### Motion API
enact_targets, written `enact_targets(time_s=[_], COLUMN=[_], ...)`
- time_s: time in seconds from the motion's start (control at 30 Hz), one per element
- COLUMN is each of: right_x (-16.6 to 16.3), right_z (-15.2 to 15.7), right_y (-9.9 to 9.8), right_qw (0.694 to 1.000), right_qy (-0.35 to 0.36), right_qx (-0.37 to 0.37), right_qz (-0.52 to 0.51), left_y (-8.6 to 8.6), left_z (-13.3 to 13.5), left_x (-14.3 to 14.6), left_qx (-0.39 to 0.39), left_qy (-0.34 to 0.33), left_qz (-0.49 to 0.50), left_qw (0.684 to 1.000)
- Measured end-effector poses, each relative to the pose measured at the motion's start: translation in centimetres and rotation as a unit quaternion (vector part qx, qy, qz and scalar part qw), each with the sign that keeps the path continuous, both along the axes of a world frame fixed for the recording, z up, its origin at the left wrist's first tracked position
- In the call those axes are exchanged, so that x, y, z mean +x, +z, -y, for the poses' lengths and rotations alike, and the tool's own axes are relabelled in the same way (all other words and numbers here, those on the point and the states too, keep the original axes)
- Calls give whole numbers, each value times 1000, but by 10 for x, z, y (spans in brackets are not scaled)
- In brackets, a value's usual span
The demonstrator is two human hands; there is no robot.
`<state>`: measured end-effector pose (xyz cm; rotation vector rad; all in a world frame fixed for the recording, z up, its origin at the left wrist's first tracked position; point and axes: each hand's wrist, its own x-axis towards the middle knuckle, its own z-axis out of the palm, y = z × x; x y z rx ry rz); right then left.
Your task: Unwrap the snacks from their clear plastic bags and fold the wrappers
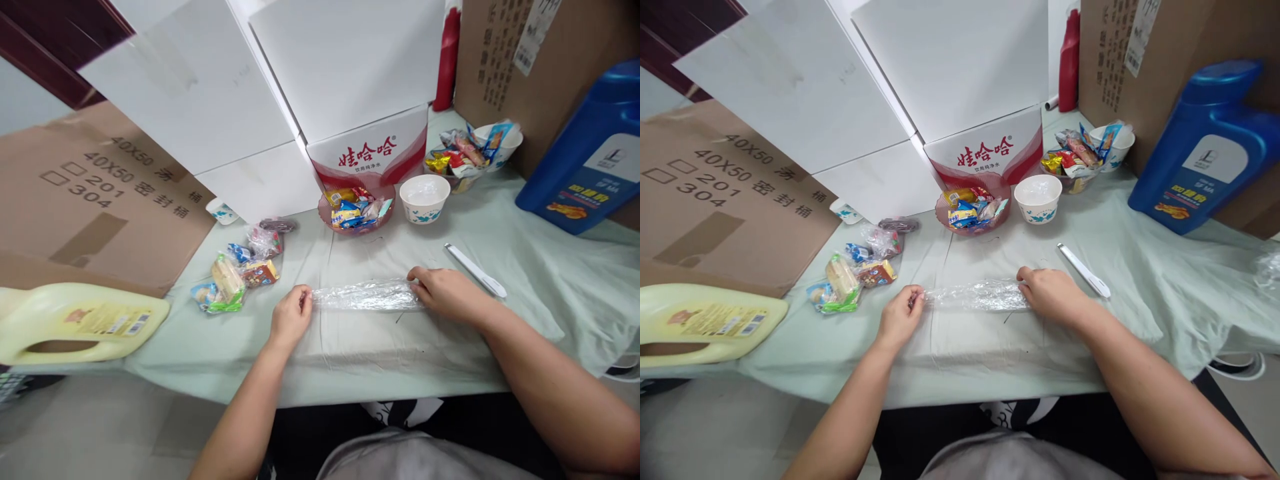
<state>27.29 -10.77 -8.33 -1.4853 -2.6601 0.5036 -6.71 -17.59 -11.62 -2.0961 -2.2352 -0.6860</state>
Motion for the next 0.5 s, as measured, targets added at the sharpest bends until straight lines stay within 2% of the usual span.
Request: enact_targets(time_s=[0.2, 0.5], right_x=[-8, -15], right_z=[-4, 1], right_y=[-8, -12], right_qw=[999, 997], right_qy=[-24, -17], right_qx=[12, 28], right_qz=[35, 66], left_y=[-9, -1], left_z=[-3, -3], left_x=[1, -10], left_qx=[24, -29], left_qy=[48, 75], left_qz=[-10, 98], left_qw=[998, 992])
